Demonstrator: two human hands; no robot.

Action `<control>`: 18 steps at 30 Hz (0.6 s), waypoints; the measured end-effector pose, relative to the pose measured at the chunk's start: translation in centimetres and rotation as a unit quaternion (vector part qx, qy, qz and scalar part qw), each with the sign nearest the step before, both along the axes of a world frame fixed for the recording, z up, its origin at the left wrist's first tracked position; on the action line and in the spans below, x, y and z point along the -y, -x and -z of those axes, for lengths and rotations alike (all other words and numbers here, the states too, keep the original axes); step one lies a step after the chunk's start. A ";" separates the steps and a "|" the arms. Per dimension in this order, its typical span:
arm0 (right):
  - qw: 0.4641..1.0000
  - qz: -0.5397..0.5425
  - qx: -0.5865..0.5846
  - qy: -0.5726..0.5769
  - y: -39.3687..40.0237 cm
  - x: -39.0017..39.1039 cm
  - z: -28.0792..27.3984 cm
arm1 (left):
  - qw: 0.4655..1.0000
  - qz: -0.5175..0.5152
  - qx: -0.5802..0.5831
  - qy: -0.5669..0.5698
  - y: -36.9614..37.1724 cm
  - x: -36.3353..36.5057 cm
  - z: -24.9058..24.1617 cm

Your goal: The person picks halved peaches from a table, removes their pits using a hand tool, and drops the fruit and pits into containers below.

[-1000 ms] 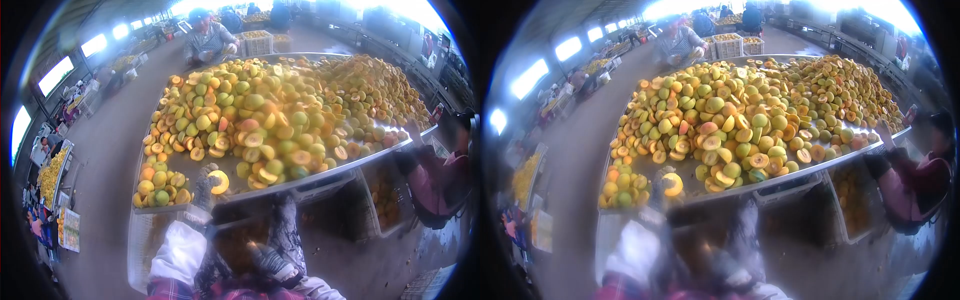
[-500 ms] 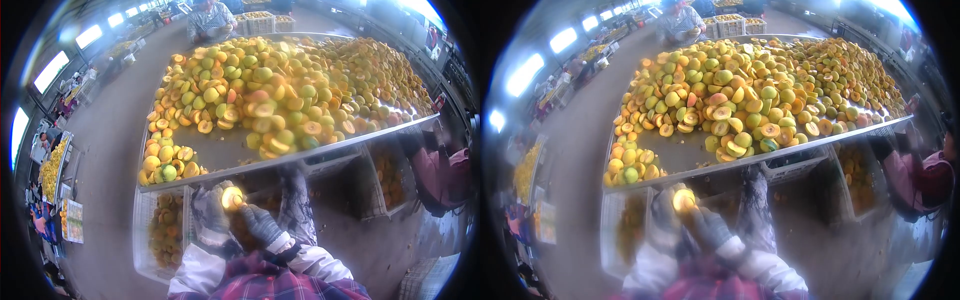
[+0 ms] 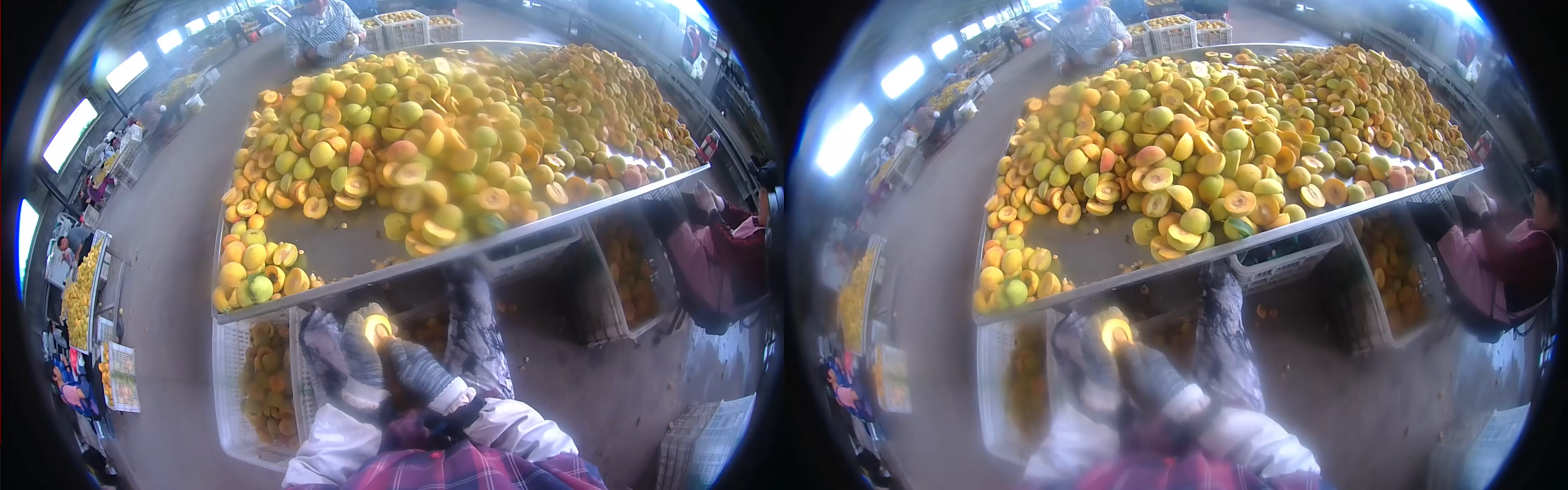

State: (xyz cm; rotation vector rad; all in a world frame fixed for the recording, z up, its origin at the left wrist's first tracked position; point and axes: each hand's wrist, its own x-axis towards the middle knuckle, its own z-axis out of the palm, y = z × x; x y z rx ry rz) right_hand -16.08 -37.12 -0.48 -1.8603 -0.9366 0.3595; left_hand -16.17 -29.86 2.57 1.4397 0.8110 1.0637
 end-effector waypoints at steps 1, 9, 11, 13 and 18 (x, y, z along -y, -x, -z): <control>0.999 -0.011 0.019 -0.039 -0.3 0.2 -0.4 | 0.995 -0.091 0.019 -0.036 -1.2 1.5 -0.6; 0.948 -0.046 -0.300 0.093 -1.3 2.1 -2.3 | 0.975 -0.168 0.060 -0.135 -0.7 2.8 2.2; 0.976 -0.058 -0.209 0.019 -0.9 2.5 -1.3 | 0.969 -0.129 0.005 -0.211 0.2 2.2 2.4; 0.989 -0.101 -0.109 0.013 -0.9 2.3 3.4 | 0.962 -0.103 -0.022 -0.250 0.5 1.0 2.3; 0.889 -0.245 -0.371 -0.112 -2.5 4.3 0.4 | 0.888 0.346 -0.049 0.298 1.8 -4.2 1.5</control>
